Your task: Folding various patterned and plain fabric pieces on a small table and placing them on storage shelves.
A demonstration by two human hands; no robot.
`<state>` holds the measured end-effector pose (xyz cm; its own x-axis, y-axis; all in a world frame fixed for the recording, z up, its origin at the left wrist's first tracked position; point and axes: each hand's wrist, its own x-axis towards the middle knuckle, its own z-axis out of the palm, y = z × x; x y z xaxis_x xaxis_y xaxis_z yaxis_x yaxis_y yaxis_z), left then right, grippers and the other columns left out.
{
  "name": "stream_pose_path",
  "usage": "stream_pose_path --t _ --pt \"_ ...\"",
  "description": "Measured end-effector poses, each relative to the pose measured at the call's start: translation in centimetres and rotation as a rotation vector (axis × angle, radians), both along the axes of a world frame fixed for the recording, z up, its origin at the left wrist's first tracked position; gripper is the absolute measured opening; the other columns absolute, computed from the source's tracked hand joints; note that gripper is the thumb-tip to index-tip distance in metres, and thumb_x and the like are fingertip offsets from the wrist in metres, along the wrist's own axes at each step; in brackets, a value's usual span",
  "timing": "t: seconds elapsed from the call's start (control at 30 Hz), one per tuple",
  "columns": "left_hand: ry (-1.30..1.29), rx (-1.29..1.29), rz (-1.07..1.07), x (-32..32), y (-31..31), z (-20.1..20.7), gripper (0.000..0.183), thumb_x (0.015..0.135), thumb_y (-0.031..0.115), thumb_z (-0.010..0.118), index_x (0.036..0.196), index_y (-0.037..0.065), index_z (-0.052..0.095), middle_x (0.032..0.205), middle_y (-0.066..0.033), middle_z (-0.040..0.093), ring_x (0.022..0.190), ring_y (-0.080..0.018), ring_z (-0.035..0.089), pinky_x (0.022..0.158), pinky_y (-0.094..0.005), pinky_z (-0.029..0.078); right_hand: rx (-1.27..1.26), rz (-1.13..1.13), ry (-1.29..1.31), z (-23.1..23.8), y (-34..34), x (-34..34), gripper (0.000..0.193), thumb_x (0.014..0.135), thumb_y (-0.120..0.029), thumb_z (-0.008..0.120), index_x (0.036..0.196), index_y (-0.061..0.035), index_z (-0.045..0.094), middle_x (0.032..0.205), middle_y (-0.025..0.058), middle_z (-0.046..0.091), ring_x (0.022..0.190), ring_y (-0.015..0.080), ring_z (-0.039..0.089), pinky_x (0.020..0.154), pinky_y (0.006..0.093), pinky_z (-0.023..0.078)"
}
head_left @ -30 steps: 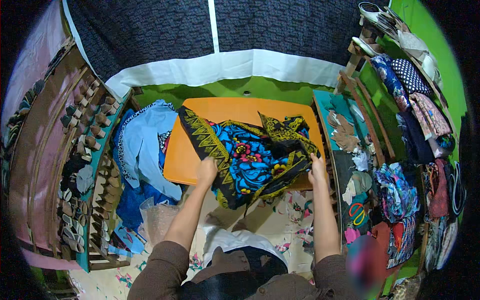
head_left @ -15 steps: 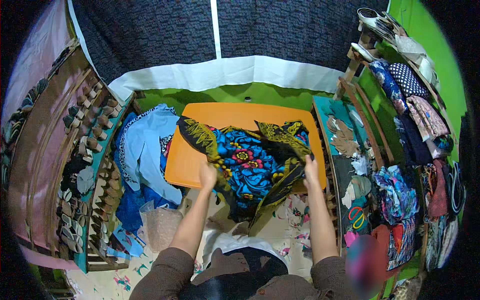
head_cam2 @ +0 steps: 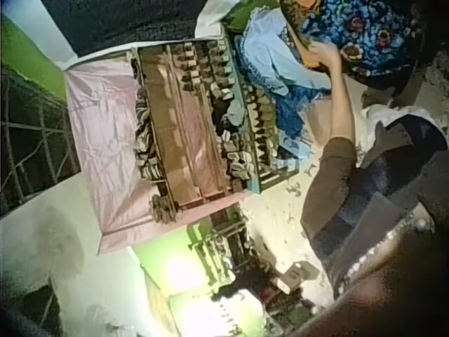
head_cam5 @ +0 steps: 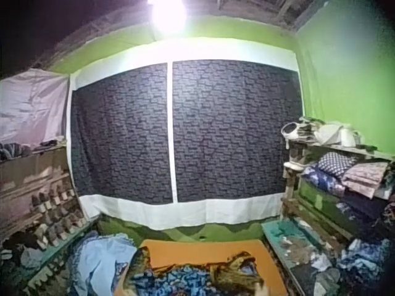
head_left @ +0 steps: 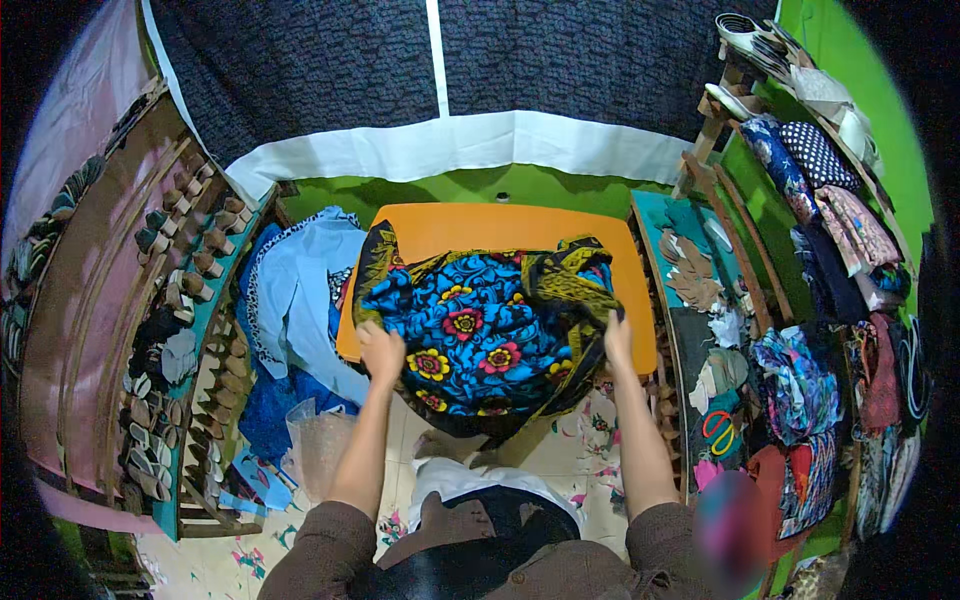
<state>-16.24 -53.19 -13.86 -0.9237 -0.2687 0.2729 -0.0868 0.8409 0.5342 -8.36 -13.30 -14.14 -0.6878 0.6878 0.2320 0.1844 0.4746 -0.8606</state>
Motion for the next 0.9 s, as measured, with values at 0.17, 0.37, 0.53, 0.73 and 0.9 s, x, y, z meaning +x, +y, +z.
stream_pose_path --t 0.17,0.37,0.53,0.73,0.9 --pt "-0.099 0.463 -0.605 4.2 9.2 1.1 0.061 0.084 0.042 0.055 0.123 -0.004 0.044 0.123 -0.0216 0.047 0.114 -0.0302 0.045 0.098 -0.0388 0.033 -0.067 0.492 -0.143 3.6 -10.5 -0.8 0.053 0.090 -0.038 0.044 0.113 0.0102 0.048 0.111 0.0279 0.054 0.104 0.0367 0.053 0.090 0.0384 0.040" --pt "-0.791 1.344 -0.433 4.9 12.6 5.2 0.020 0.085 0.031 0.058 0.091 0.012 0.055 0.062 0.0044 0.052 0.042 -0.0052 0.040 0.037 -0.0208 0.028 -0.525 0.950 -0.267 5.7 -13.2 2.5 0.037 0.084 -0.015 0.050 0.115 0.0040 0.051 0.114 0.0129 0.055 0.106 0.0211 0.051 0.089 0.0289 0.039" --pt "-0.472 0.992 -0.540 5.2 11.2 1.0 0.014 0.083 0.013 0.057 0.092 0.003 0.054 0.072 -0.0010 0.057 0.059 -0.0080 0.051 0.051 -0.0232 0.040 -0.692 0.543 -0.140 2.2 -7.4 2.7 0.029 0.087 -0.022 0.050 0.108 -0.0031 0.056 0.096 0.0062 0.063 0.081 0.0120 0.060 0.070 0.0230 0.047" --pt "-0.301 0.883 -0.747 6.3 8.2 0.7 0.053 0.074 0.005 0.057 0.123 -0.001 0.038 0.106 -0.0099 0.057 0.088 -0.0142 0.055 0.078 -0.0285 0.044 -1.074 0.231 -0.152 1.6 -3.0 1.3 0.050 0.085 -0.035 0.057 0.122 -0.0051 0.042 0.106 0.0133 0.058 0.093 0.0189 0.058 0.075 0.0301 0.049" --pt "-0.591 0.978 -0.798 6.6 7.5 2.1 0.056 0.077 0.017 0.062 0.126 0.002 0.039 0.119 -0.0109 0.051 0.104 -0.0169 0.051 0.091 -0.0323 0.038 -0.986 0.293 -0.228 1.9 -4.0 -2.3 0.073 0.080 -0.045 0.061 0.131 -0.0015 0.032 0.109 0.0138 0.054 0.098 0.0217 0.054 0.083 0.0333 0.045"
